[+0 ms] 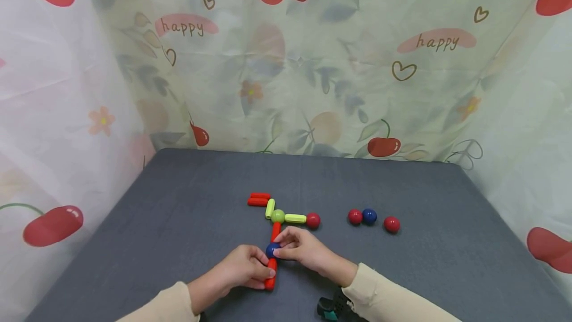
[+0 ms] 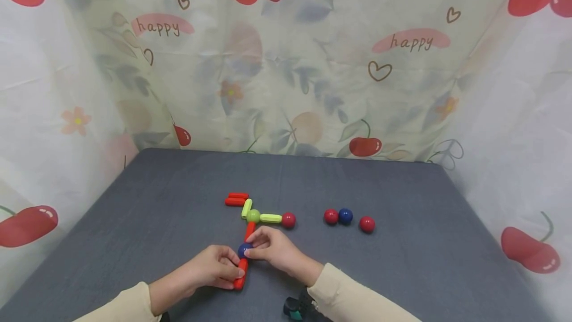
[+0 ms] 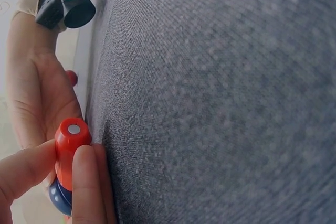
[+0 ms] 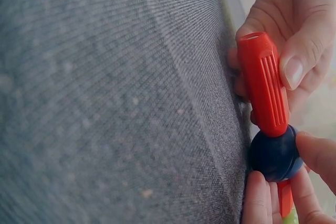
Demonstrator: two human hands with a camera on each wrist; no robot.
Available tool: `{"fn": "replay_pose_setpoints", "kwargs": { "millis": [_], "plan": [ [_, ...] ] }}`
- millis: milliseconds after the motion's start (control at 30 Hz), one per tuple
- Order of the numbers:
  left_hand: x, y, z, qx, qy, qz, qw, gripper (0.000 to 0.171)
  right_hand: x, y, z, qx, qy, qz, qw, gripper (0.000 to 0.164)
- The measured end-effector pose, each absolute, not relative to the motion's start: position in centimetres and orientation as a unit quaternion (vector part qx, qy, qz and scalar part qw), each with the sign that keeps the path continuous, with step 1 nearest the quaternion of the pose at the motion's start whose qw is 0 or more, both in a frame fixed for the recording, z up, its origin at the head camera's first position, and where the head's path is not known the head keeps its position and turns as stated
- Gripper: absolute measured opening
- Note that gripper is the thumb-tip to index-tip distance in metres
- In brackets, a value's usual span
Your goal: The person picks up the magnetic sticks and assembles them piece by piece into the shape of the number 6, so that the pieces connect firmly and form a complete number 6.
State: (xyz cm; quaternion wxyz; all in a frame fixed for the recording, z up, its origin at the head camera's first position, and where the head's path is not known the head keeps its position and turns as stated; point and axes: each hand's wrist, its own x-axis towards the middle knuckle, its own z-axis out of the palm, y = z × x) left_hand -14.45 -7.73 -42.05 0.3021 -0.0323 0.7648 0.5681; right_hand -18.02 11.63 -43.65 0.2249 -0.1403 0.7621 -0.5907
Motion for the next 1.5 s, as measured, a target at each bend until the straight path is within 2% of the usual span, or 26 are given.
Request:
{"fn": "replay_pose_setpoints", "kwargs": {
  "millis": [567, 900, 1500],
  "plan": [
    [-14.5, -7.8, -42.0, -0.041, 0.761, 0.571, 0.305, 0.026, -17.8, 11.8, -42.5, -0.129, 0.752, -0.598, 0.247, 0.029],
    [-14.4, -7.8, -42.3, -0.04, 0.764, 0.573, 0.295, 0.027, -18.1, 14.3, -40.4, -0.133, 0.762, -0.588, 0.237, 0.039],
    [-14.3, -7.9, -42.3, -0.03, 0.757, 0.581, 0.297, 0.027, -19.2, 22.7, -36.2, -0.125, 0.86, -0.487, 0.087, 0.055]
  ]
}}
